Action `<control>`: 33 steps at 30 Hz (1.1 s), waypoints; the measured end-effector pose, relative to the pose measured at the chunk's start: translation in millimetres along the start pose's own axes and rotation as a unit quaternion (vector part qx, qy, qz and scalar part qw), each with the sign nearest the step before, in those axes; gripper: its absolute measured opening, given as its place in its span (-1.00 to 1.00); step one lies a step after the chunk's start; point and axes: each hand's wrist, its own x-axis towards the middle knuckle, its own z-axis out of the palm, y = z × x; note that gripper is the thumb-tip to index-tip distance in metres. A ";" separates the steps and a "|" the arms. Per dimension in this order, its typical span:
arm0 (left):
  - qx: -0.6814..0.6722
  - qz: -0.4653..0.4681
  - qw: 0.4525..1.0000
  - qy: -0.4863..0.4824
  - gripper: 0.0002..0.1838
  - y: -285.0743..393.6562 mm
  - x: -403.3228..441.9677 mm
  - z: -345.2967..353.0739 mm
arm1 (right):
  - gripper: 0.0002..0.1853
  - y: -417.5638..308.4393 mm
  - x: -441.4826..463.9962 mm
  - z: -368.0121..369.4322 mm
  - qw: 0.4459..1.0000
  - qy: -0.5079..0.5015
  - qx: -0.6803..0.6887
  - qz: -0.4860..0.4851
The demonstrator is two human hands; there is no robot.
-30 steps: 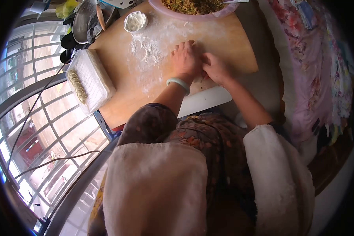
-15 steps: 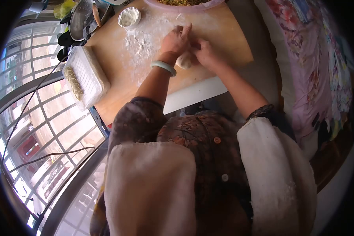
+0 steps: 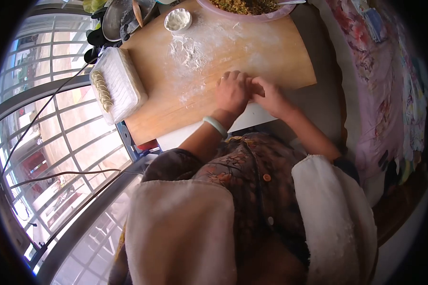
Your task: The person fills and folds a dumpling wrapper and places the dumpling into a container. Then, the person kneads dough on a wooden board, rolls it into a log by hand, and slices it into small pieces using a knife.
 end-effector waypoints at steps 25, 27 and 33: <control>0.018 -0.043 0.998 0.053 -0.53 -21.8 122.6 8.5 | -0.77 -16.4 121.9 -31.7 0.983 -0.049 0.023 0.176; -0.117 -0.031 0.993 -0.013 -0.46 -29.2 117.9 2.8 | -0.79 -3.1 107.1 -21.9 0.998 0.029 -0.033 0.049; 0.049 0.099 0.993 0.032 -0.63 -36.2 57.6 -12.2 | -0.83 -5.3 24.4 3.9 0.997 0.042 0.027 -0.065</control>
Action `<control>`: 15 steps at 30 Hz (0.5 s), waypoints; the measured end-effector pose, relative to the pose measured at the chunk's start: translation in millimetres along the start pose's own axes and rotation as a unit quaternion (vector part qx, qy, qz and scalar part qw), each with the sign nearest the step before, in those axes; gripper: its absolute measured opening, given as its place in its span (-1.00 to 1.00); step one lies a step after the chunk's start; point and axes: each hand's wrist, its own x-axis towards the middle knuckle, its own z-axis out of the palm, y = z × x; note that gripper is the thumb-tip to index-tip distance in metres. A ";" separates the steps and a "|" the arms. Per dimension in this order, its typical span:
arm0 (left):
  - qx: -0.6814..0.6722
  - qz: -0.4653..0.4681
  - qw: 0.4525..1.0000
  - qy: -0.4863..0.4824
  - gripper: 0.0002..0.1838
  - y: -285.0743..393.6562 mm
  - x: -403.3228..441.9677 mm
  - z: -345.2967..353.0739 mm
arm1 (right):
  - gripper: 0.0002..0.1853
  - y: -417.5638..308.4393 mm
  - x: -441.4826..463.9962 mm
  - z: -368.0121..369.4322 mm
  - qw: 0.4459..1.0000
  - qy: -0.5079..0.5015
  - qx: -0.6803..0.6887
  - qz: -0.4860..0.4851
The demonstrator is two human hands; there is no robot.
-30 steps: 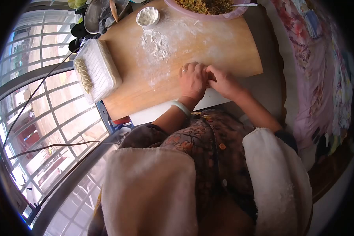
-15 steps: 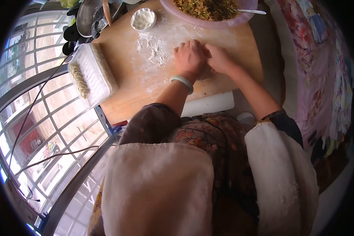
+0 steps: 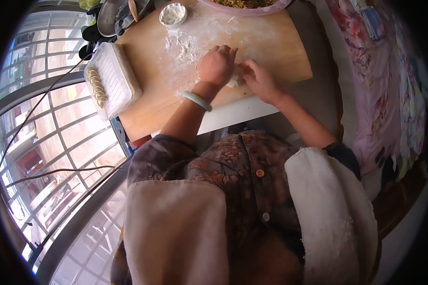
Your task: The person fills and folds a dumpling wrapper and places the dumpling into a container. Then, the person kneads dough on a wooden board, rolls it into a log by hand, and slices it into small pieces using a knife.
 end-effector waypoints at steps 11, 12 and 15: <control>-0.031 -0.147 0.985 0.090 -0.77 46.0 -54.9 26.6 | -0.70 -11.4 9.7 -9.8 0.975 -0.103 -0.194 0.004; -0.029 -0.148 0.984 0.091 -0.78 44.9 -49.7 29.5 | -0.69 -17.9 20.7 -15.4 0.967 -0.110 -0.228 0.022; -0.032 -0.204 0.978 0.030 -0.80 37.4 -17.5 26.2 | -0.69 -22.2 52.3 -25.3 0.960 -0.121 -0.245 0.062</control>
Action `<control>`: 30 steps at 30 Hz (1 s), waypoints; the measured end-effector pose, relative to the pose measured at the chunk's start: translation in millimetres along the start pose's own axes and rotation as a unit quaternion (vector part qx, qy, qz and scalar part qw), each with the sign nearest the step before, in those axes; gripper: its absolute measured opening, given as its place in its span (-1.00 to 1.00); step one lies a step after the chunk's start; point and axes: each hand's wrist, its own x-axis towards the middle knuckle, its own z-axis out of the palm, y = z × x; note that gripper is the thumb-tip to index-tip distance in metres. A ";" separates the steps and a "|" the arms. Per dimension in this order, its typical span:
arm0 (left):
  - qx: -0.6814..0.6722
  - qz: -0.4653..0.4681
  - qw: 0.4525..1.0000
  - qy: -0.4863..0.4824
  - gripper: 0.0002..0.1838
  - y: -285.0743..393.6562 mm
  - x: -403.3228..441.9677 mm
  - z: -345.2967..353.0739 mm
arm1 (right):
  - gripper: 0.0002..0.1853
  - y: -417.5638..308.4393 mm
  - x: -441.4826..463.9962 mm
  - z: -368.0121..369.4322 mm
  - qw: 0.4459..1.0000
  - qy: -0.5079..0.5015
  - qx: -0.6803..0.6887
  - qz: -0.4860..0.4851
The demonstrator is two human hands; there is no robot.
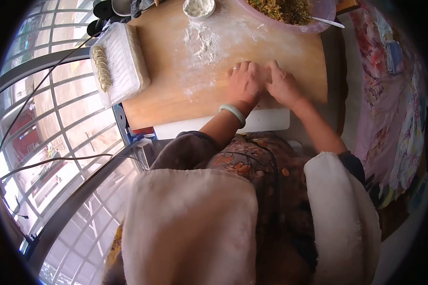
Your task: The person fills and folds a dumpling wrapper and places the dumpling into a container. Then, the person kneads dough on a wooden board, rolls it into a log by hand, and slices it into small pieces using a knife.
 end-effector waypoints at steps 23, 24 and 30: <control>-0.136 -0.041 0.986 -0.085 -0.56 4.1 55.7 -49.4 | -0.70 12.4 -6.8 1.0 0.983 0.029 0.179 -0.020; -0.062 -0.023 0.996 -0.063 -0.59 7.6 46.3 -44.5 | -0.71 4.6 -20.8 -1.7 0.988 0.050 0.137 -0.047; -0.014 0.033 0.999 0.031 -0.79 7.6 -23.2 -11.8 | -0.67 3.2 -33.0 -0.8 0.997 -0.055 0.046 -0.042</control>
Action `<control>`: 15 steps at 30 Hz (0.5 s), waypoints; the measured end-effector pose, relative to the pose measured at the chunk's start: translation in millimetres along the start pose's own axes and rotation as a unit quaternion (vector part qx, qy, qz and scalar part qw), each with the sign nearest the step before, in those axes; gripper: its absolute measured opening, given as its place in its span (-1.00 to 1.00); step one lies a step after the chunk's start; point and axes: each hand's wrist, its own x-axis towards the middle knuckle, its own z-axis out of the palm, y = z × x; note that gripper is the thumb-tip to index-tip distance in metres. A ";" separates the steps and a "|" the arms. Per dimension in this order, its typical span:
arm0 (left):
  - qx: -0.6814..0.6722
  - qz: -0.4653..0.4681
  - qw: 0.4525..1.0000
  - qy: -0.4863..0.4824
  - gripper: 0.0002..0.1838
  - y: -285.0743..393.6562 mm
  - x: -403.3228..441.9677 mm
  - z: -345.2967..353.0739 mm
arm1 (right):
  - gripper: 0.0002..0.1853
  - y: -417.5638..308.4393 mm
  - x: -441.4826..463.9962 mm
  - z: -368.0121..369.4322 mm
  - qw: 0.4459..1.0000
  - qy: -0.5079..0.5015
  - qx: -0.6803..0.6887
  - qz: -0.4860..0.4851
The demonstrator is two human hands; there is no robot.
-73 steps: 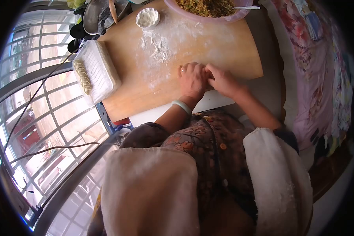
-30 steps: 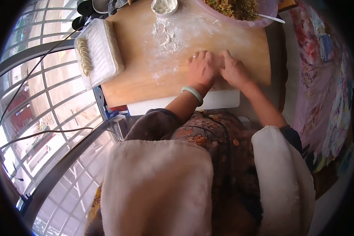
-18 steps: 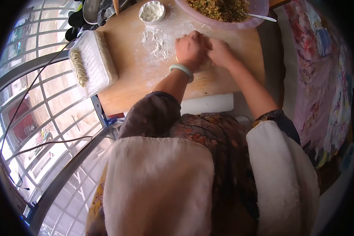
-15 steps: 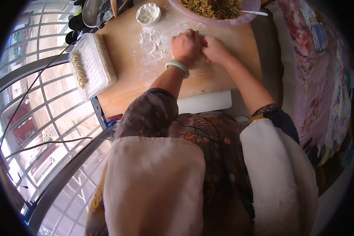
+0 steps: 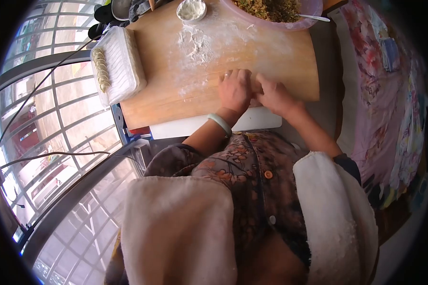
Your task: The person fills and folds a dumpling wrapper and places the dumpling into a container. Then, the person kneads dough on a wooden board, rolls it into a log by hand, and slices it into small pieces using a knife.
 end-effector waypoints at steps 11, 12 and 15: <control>0.029 -0.052 0.998 0.013 -0.79 1.5 70.4 17.4 | -0.70 16.0 55.2 -22.2 0.996 0.008 -0.016 0.086; 0.024 -0.052 0.998 0.009 -0.78 0.9 80.1 18.1 | -0.68 16.3 59.1 -24.2 0.995 0.021 -0.008 0.099; 0.004 -0.039 0.999 0.000 -0.76 0.4 106.2 15.6 | -0.63 17.6 71.0 -22.8 0.989 0.057 0.024 0.136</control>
